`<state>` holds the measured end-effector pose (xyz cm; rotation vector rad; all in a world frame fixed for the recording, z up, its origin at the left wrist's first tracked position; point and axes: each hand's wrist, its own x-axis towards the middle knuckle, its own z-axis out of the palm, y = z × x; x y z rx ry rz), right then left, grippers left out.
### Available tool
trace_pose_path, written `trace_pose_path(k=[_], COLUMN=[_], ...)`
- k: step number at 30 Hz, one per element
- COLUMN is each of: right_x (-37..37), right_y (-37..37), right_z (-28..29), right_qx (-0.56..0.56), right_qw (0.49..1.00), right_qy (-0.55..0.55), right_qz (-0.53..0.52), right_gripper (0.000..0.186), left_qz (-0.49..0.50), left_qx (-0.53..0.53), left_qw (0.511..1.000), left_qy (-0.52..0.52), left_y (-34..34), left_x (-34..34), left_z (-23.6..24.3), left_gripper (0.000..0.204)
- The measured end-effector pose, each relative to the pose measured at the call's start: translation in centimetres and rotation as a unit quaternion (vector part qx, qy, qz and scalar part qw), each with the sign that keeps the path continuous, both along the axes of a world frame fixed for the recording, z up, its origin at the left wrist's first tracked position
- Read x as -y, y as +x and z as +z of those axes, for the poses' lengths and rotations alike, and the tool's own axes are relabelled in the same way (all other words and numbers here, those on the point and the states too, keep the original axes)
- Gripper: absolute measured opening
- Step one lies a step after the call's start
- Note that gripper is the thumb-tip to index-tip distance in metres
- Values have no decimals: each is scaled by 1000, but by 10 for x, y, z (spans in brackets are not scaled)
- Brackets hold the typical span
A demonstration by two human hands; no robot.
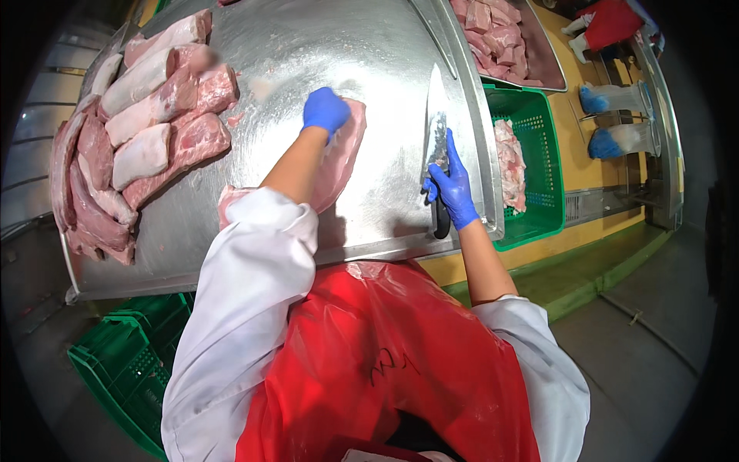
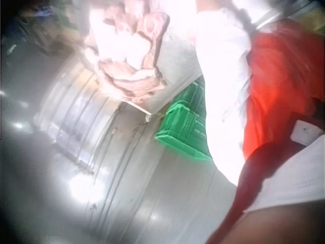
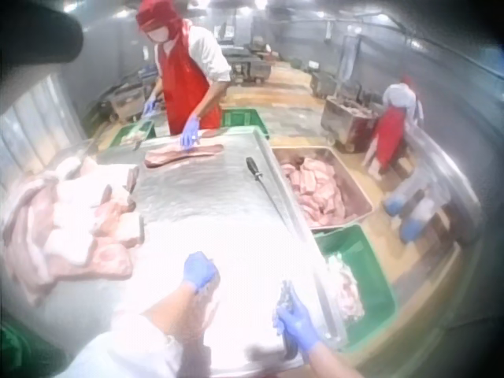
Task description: The person uses a knife to trim fat and cut large pieces of raw meat on a stainless steel table. The person places trimmed pieces into a green basket and continues processing additional cuts.
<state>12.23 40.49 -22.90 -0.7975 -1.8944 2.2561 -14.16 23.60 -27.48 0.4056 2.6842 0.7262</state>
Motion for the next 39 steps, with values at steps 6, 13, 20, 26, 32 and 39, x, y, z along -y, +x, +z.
trace_pose_path(k=[6,13,20,26,32,39], right_x=[9,22,10,34,36,73], right_y=[-89,-162,-92,-145,-90,-50], right_z=[-35,1,-6,-30,-14,-39], right_qx=[-44,98,95,68,76,-49], right_qw=[992,914,922,945,934,955], right_qy=[56,200,64,69,54,85], right_qz=[100,340,369,311,344,279], right_gripper=[78,73,75,77,73,81], left_qz=[108,171,182,65,-44,-93], left_qx=[68,103,97,66,75,62], left_qw=[963,931,932,982,987,985], left_qy=[236,307,299,166,136,131], left_y=[-8,1,19,0,-29,-35], left_x=[44,39,35,17,27,11], left_z=[-62,-52,-30,23,9,21], left_gripper=[15,16,16,19,18,19])
